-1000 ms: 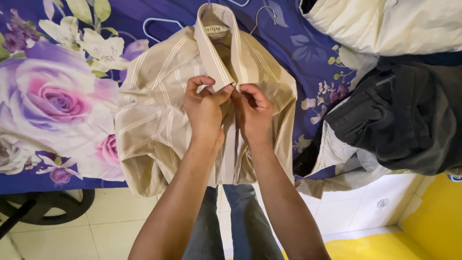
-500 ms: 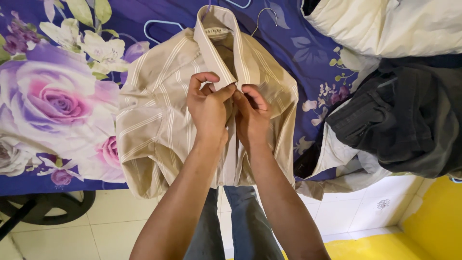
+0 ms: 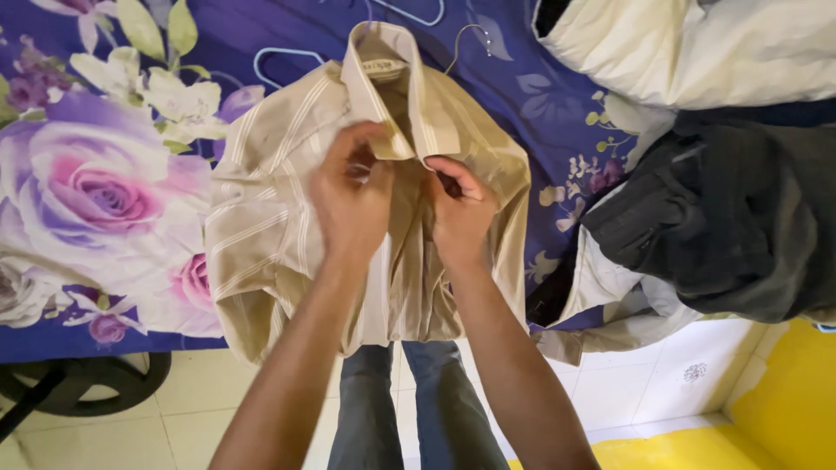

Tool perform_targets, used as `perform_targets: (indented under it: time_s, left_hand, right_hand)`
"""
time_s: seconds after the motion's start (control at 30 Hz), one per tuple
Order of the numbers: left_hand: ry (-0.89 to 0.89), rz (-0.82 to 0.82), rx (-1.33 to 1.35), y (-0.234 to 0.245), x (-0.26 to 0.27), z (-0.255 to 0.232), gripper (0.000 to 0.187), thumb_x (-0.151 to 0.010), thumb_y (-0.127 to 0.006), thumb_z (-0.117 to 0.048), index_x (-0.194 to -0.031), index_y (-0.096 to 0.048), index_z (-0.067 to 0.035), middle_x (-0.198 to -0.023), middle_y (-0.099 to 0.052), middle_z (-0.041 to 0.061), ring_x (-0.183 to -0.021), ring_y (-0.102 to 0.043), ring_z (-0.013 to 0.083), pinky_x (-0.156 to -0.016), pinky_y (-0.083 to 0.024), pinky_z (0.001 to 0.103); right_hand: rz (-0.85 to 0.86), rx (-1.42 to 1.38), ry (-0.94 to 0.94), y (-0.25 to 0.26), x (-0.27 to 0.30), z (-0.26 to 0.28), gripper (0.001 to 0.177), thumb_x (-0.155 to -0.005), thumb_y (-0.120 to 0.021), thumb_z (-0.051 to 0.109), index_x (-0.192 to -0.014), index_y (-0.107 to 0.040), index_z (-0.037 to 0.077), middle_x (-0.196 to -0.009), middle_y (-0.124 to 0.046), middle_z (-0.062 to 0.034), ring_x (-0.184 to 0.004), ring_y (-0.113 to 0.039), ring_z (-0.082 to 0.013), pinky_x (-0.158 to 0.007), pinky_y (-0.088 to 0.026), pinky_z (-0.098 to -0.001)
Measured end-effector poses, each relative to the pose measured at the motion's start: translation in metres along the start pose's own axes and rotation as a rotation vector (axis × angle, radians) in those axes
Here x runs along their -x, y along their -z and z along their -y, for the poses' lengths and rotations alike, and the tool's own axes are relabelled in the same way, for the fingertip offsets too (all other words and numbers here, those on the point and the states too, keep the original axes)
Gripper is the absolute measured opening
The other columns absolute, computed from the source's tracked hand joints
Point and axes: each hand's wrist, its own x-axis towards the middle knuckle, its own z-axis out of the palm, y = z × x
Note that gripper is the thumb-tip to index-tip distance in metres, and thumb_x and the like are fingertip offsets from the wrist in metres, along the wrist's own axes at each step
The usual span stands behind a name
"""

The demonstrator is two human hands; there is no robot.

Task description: Button a shirt and place it on a hanger to hang it on a wall hook.

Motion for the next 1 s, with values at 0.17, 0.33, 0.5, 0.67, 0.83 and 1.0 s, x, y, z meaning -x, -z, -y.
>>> perform_targets:
  time_s: [0.17, 0.33, 0.5, 0.67, 0.83, 1.0]
  left_hand:
    - [-0.936, 0.350, -0.562, 0.026, -0.041, -0.050, 0.040, -0.073, -0.076, -0.001, -0.112, -0.070, -0.007, -0.111, -0.073, 0.014, -0.111, -0.066, 0.0372, -0.098, -0.040, 0.046]
    - [-0.864, 0.723, -0.493, 0.024, -0.066, -0.023, 0.027, -0.084, -0.079, -0.007, -0.110, -0.072, -0.006, -0.097, -0.073, 0.008, -0.097, -0.069, 0.0266, -0.106, -0.041, 0.045]
    - [-0.727, 0.775, -0.390, 0.027, -0.071, -0.012, 0.024, -0.086, -0.079, -0.010, -0.109, -0.074, -0.007, -0.102, -0.073, 0.007, -0.100, -0.066, 0.0291, -0.100, -0.045, 0.040]
    - [-0.781, 0.708, -0.391, 0.023, -0.064, -0.016, 0.020, -0.083, -0.078, -0.005, -0.101, -0.072, -0.009, -0.100, -0.072, 0.006, -0.096, -0.067, 0.0283, -0.095, -0.044, 0.041]
    - [-0.676, 0.660, -0.357, 0.018, -0.059, -0.007, 0.016, -0.082, -0.075, 0.002, -0.094, -0.069, -0.008, -0.090, -0.070, 0.004, -0.087, -0.066, 0.0270, -0.087, -0.042, 0.039]
    - [-0.664, 0.547, -0.336, 0.015, -0.056, 0.011, 0.018, -0.084, -0.070, 0.008, -0.093, -0.064, -0.006, -0.092, -0.070, 0.004, -0.094, -0.068, 0.0269, -0.093, -0.043, 0.038]
  right_hand:
    - [0.234, 0.016, -0.119, 0.016, -0.023, 0.023, 0.016, -0.094, -0.070, -0.005, -0.108, -0.077, -0.006, -0.089, -0.071, -0.0037, -0.076, -0.061, -0.0074, -0.070, -0.048, -0.0216]
    - [0.342, -0.081, -0.089, 0.023, -0.036, 0.032, 0.013, -0.091, -0.074, -0.004, -0.104, -0.074, -0.004, -0.096, -0.075, -0.0043, -0.080, -0.067, -0.0062, -0.076, -0.055, -0.0212]
    - [0.342, -0.299, -0.242, 0.030, -0.037, 0.020, 0.015, -0.090, -0.077, -0.006, -0.104, -0.073, -0.004, -0.092, -0.073, -0.0065, -0.081, -0.066, -0.0097, -0.078, -0.054, -0.0242]
    - [0.337, -0.475, -0.375, 0.028, -0.038, 0.011, 0.015, -0.090, -0.076, -0.007, -0.104, -0.071, -0.004, -0.094, -0.072, -0.0068, -0.084, -0.066, -0.0116, -0.080, -0.053, -0.0260]
    - [0.290, -0.411, -0.368, 0.021, -0.035, 0.018, 0.016, -0.090, -0.074, -0.007, -0.106, -0.072, -0.005, -0.097, -0.073, -0.0068, -0.086, -0.068, -0.0114, -0.084, -0.056, -0.0257]
    - [0.259, -0.053, -0.155, 0.016, -0.029, 0.022, 0.024, -0.090, -0.076, -0.007, -0.113, -0.072, -0.004, -0.092, -0.072, -0.0042, -0.078, -0.065, -0.0074, -0.074, -0.054, -0.0220]
